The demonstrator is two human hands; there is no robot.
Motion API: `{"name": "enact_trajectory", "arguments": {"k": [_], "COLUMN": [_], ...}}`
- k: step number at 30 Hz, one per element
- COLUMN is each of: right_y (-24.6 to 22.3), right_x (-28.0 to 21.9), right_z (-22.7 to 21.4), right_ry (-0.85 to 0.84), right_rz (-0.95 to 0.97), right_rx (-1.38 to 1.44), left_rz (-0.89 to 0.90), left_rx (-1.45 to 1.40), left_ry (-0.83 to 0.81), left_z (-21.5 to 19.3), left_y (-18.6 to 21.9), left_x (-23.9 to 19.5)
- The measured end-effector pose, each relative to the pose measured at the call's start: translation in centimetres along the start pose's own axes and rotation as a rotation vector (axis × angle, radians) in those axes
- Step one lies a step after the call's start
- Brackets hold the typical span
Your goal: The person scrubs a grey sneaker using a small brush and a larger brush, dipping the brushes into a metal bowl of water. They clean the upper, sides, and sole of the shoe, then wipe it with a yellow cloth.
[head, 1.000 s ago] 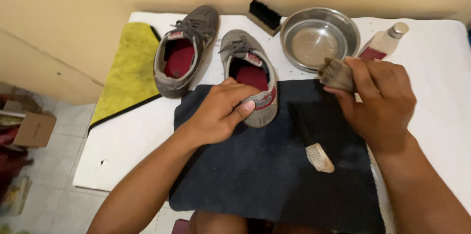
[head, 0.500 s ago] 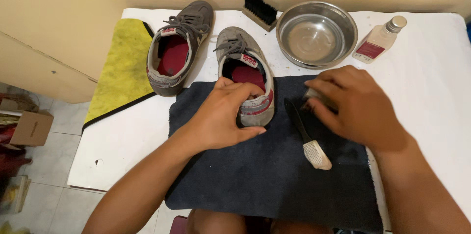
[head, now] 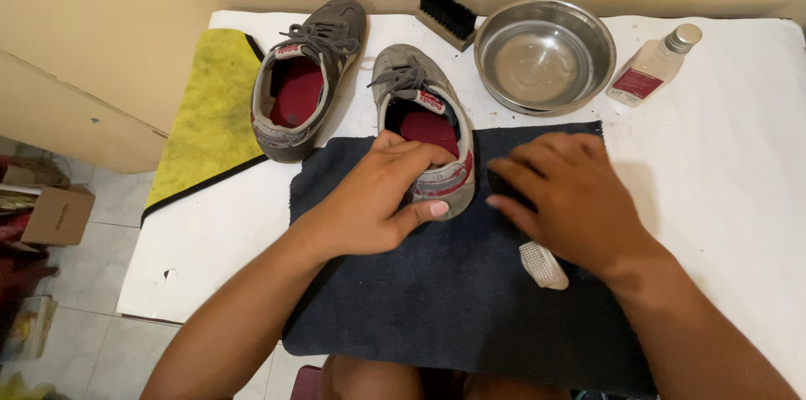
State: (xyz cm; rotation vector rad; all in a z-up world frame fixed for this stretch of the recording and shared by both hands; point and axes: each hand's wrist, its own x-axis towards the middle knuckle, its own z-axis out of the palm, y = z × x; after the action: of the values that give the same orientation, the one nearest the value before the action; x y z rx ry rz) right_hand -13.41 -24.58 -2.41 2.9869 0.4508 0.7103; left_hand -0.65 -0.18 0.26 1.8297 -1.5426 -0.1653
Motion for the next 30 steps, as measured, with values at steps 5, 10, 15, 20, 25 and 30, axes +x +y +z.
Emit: {"name": "enact_trajectory", "arguments": {"k": [5,10,15,20,25,30], "right_y": [1.6,2.9,5.1,7.0,4.8,5.9], "right_x": [-0.6,-0.6,0.2,-1.4,1.0,9.8], "right_z": [0.6,-0.5,-3.9,-2.7,-1.8,0.8], "right_ry": [-0.183,-0.444,-0.612,-0.488,0.059,-0.072], "right_rz": [0.205,0.401,0.813,0.689,0.354,0.198], "right_rx": [0.068,0.216,0.410,0.103,0.019,0.020], "left_rz": [0.003,0.014,-0.030,-0.125,-0.153,-0.102], "left_rx": [-0.005,0.045,0.109,0.309,0.378,0.213], "left_ry": [-0.006,-0.031,-0.038,-0.017,0.040,0.145], "left_z": [0.1,0.6,1.1,2.9,3.6,2.5], "left_y": [0.0,0.2,0.7,0.6,0.7,1.2], "left_x": [0.0,0.0,0.0,-0.2,-0.2,-0.1]}}
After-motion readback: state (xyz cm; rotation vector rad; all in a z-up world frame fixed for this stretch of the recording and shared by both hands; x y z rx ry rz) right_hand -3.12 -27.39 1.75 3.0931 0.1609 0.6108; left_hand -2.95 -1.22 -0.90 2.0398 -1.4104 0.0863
